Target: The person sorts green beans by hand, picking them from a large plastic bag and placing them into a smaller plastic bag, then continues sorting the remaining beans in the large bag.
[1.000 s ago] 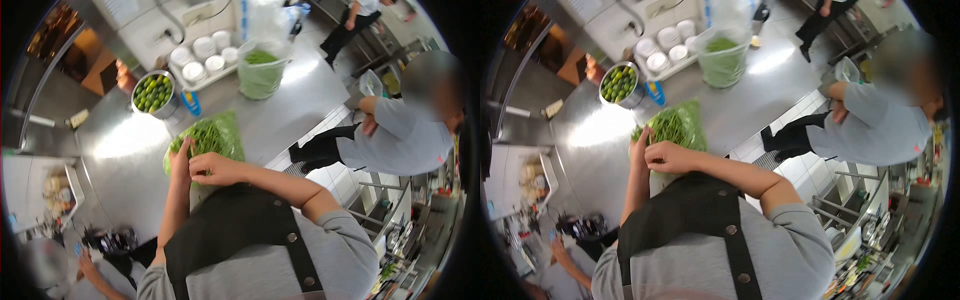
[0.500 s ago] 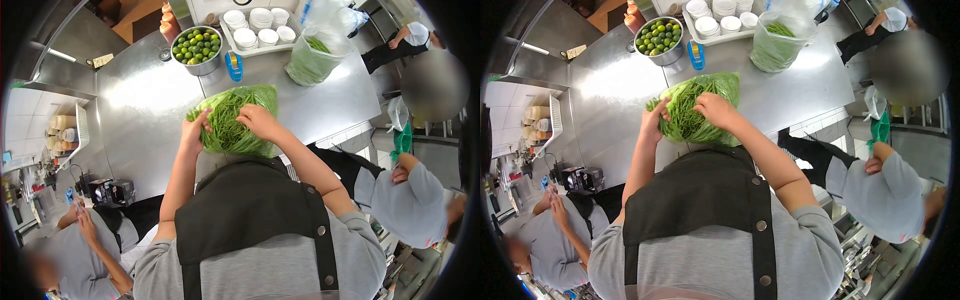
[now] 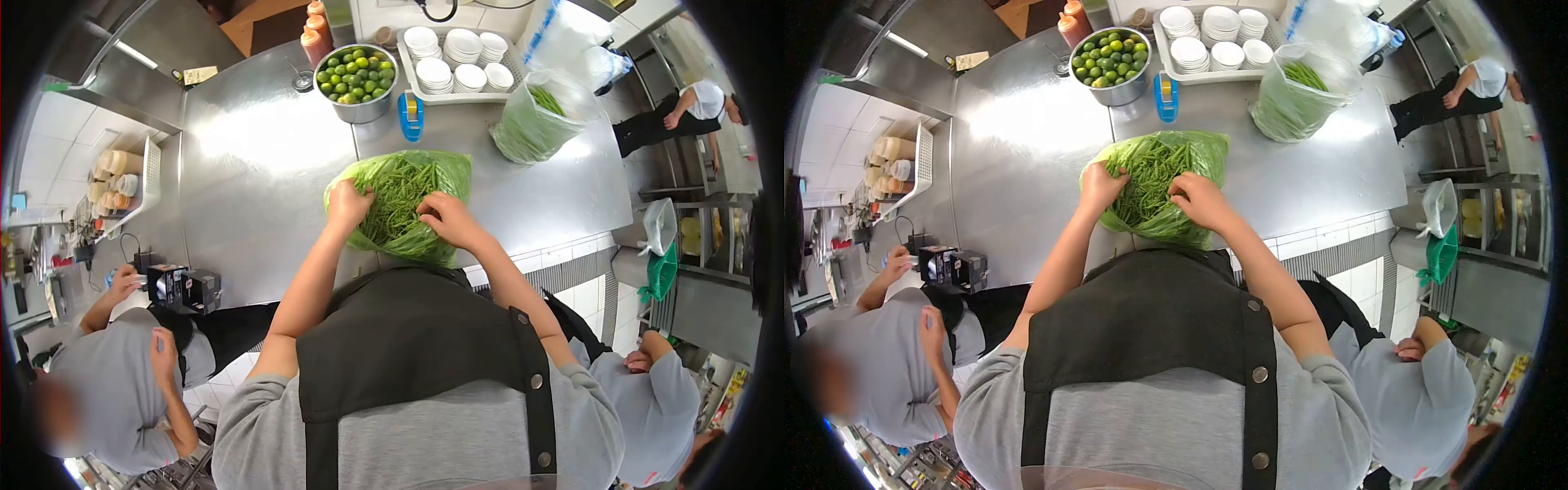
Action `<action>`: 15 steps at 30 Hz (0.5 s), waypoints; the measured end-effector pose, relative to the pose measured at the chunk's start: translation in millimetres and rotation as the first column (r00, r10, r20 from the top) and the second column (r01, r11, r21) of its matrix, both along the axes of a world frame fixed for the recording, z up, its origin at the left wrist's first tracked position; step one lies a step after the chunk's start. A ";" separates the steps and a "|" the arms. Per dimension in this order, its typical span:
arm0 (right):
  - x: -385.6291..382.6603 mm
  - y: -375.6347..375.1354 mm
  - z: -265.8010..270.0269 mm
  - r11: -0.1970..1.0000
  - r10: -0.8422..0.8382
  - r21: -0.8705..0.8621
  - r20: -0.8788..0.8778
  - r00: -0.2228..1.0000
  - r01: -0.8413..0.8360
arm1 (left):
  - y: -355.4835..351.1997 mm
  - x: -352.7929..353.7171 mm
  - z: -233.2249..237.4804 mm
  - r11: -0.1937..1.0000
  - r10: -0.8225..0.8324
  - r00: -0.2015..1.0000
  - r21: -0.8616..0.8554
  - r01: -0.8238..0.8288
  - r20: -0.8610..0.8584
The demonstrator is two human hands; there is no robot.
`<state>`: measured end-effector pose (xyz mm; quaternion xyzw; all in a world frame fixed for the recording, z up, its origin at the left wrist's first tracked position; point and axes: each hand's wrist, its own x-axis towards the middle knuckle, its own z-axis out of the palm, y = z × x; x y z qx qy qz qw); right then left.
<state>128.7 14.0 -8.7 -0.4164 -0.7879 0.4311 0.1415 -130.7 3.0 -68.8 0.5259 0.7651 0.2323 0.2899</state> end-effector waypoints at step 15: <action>5.5 -0.8 8.6 0.998 -0.054 -0.045 -0.061 0.997 0.051 | 2.3 -17.2 9.3 0.994 -0.067 0.998 -0.085 0.065 -0.017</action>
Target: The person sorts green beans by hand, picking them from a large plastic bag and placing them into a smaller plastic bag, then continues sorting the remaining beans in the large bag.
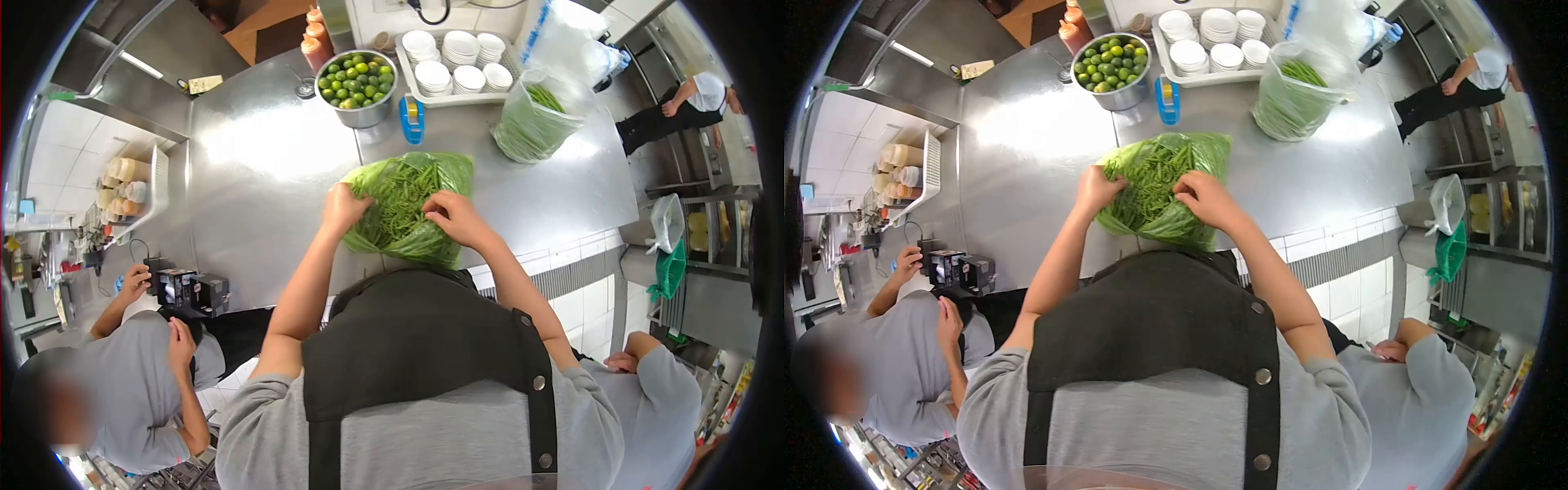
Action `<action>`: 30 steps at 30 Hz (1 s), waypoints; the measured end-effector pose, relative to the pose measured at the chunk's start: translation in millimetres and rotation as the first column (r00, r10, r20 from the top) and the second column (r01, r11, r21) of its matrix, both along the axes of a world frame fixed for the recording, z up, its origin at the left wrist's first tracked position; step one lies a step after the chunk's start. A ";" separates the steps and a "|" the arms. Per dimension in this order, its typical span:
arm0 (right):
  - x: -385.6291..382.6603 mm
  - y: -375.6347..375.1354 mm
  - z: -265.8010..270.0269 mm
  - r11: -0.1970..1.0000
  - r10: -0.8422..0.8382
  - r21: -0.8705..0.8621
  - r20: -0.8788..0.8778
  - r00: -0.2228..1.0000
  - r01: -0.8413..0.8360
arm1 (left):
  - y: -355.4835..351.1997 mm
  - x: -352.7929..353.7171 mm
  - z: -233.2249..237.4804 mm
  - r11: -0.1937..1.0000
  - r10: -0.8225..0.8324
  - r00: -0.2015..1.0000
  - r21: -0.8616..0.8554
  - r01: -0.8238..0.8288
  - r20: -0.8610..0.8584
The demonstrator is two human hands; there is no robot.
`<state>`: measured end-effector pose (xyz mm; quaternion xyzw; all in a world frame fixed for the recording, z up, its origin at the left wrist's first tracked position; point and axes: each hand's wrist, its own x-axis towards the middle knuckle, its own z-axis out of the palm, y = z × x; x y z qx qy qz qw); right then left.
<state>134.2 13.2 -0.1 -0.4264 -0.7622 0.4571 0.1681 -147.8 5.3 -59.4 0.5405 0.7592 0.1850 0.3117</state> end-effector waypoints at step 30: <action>-36.3 19.0 33.0 0.894 -0.324 -0.437 -0.485 0.812 0.095 | -3.7 34.8 97.7 0.961 0.244 -0.039 -0.247 -0.125 0.969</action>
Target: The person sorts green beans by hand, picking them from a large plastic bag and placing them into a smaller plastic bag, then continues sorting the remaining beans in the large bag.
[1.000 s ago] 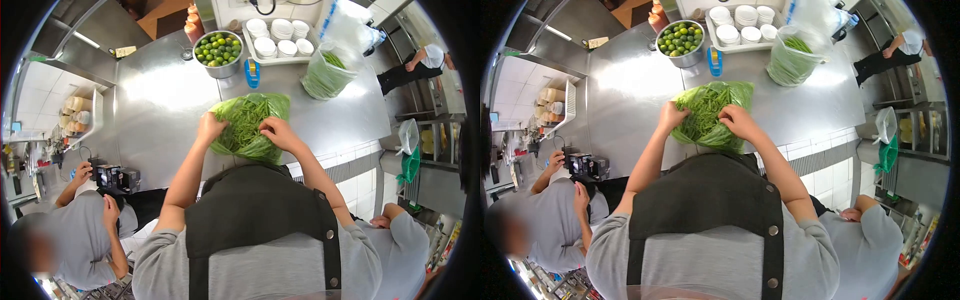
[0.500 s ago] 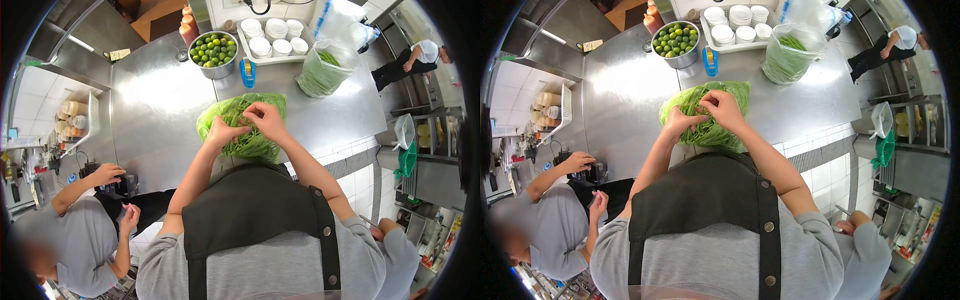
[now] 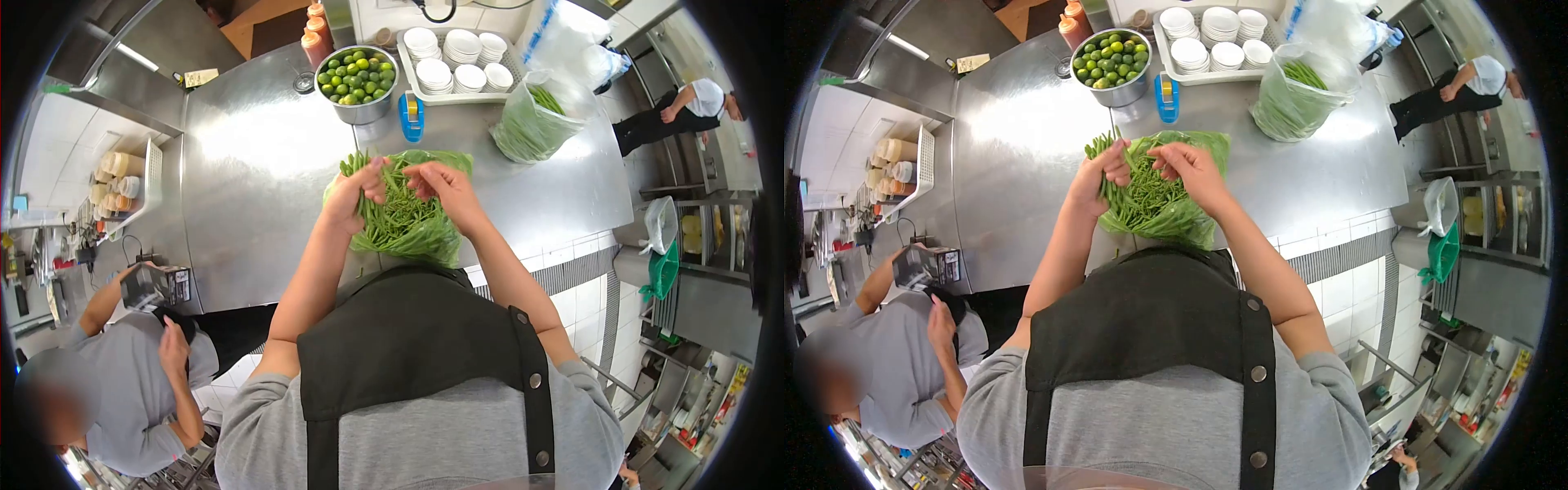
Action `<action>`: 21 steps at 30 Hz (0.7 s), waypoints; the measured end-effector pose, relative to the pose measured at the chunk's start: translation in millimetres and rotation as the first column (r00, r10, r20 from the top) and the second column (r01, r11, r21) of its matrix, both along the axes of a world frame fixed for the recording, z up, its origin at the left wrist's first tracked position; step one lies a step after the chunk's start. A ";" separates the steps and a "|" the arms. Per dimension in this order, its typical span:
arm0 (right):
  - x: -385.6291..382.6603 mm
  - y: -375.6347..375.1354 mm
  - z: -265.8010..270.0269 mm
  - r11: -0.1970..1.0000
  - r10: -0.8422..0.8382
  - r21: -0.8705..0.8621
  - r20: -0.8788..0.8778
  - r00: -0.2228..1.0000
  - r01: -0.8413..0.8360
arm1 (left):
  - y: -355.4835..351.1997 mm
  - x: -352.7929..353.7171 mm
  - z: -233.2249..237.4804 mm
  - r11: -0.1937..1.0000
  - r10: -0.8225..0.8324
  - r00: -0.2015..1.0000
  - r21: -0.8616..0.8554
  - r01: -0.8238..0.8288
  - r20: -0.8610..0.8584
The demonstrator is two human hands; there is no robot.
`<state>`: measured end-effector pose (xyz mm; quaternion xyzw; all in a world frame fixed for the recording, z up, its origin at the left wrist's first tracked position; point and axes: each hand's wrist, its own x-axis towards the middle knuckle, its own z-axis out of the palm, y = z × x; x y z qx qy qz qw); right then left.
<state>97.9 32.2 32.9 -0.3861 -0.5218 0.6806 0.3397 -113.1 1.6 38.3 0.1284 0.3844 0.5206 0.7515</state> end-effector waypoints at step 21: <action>-24.7 -5.9 22.1 0.905 0.171 0.296 0.405 0.898 -0.306 | -1.0 -58.4 -45.6 0.938 0.347 0.880 -0.095 -0.335 0.325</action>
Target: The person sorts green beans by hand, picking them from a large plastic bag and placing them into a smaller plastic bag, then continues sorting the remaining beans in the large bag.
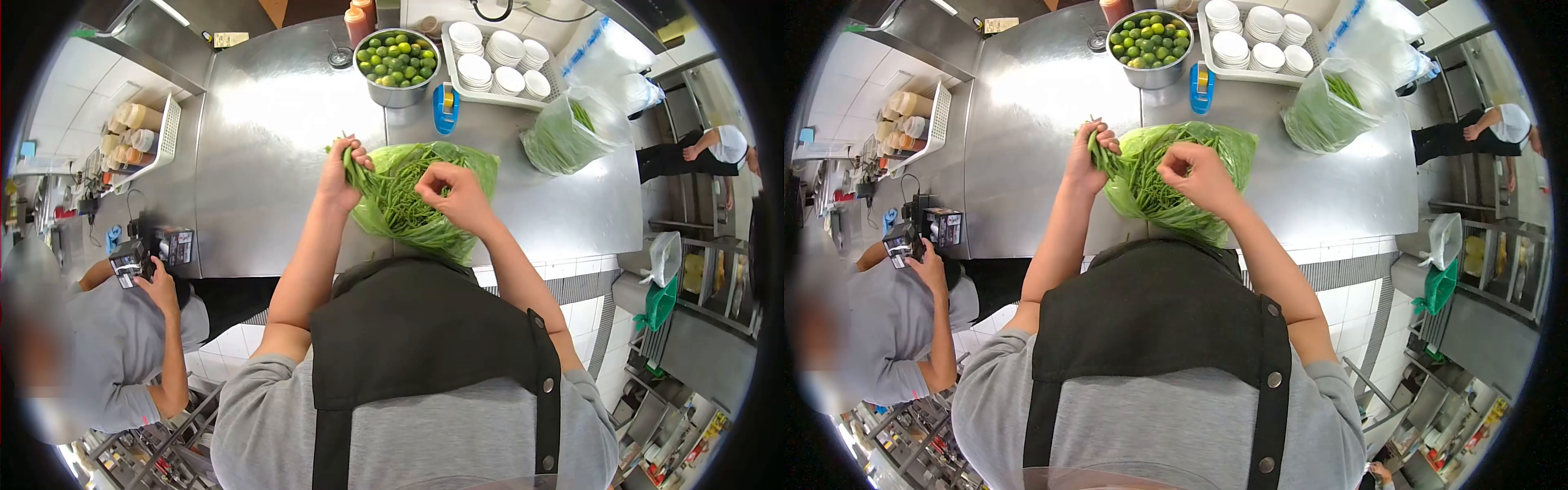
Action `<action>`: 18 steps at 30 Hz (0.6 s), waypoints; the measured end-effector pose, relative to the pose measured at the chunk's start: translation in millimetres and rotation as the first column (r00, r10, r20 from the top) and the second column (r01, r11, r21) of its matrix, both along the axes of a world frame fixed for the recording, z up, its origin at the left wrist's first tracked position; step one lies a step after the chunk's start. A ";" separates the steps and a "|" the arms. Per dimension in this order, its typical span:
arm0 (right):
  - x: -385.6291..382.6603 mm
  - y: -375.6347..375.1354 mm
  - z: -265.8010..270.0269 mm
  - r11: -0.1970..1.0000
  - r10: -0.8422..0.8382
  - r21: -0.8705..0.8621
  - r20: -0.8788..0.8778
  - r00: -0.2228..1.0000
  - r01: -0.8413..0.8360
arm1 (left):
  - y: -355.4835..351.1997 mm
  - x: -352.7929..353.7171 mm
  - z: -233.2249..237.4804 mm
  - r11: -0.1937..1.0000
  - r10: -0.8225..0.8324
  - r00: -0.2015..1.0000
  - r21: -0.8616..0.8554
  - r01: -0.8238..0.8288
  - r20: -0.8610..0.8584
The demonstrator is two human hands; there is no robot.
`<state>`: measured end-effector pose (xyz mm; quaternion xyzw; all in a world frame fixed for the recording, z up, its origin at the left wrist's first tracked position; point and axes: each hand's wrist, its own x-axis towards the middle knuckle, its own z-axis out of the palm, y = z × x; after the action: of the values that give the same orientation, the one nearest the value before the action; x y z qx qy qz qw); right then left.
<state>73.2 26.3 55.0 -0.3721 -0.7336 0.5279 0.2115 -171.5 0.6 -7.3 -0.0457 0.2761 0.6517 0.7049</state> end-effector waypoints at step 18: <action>-65.9 17.9 -112.1 0.738 0.315 0.529 0.279 0.907 -0.419 | -100.0 52.6 34.9 0.919 -0.393 0.832 -0.193 0.344 -0.392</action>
<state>7.3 44.2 -57.1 -0.1817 -0.9327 0.2775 0.1420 -118.8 -99.4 27.5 0.1105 0.4627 0.4806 0.7367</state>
